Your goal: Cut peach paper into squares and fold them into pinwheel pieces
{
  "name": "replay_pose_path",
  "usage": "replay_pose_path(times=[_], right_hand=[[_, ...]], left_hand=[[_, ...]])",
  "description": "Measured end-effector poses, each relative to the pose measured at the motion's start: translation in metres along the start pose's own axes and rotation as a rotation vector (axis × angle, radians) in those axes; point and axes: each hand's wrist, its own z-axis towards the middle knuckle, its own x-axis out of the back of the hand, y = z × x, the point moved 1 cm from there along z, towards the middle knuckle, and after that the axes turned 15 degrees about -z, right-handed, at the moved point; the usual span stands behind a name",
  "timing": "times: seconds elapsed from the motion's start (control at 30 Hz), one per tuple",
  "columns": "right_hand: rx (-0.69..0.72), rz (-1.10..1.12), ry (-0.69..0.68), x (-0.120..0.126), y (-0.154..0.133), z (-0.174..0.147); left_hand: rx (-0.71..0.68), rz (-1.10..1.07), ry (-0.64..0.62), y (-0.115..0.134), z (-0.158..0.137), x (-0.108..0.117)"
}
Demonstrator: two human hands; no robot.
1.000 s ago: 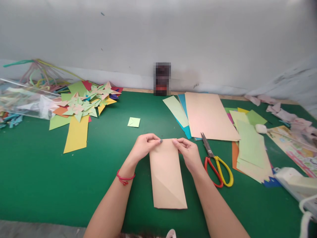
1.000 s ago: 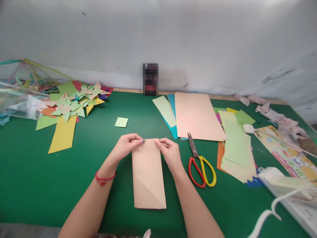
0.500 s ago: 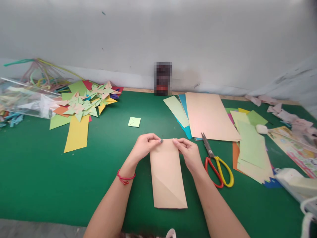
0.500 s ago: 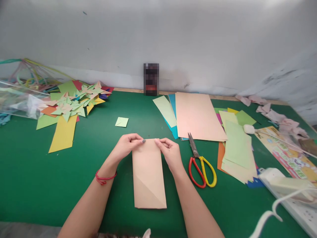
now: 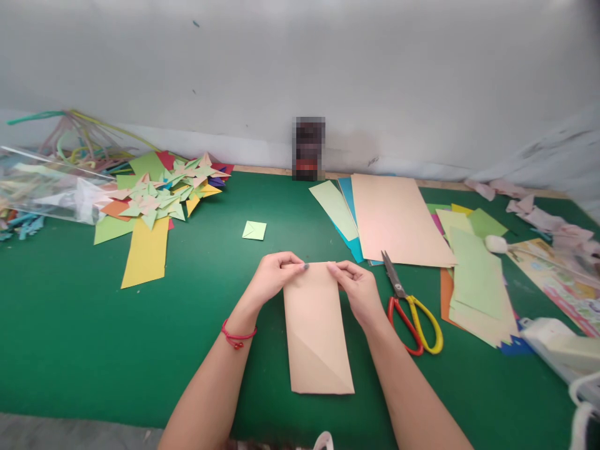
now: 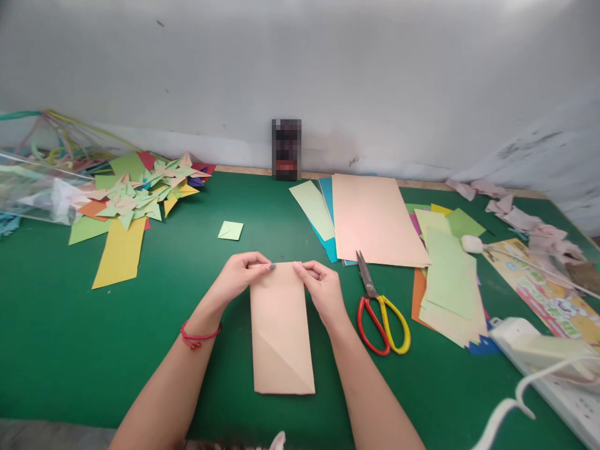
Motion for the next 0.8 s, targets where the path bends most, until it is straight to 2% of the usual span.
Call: replay_pose_path(times=[0.63,0.8], right_hand=[[0.006,-0.012,-0.014,0.0003,-0.0005,-0.0003],[0.078,-0.129,0.030,0.0014,-0.0036,-0.0010]], left_hand=[[-0.001,0.014,-0.001,0.0007,-0.0010,0.0000],[0.000,0.010,-0.012,0.0008,-0.0009,-0.0004]])
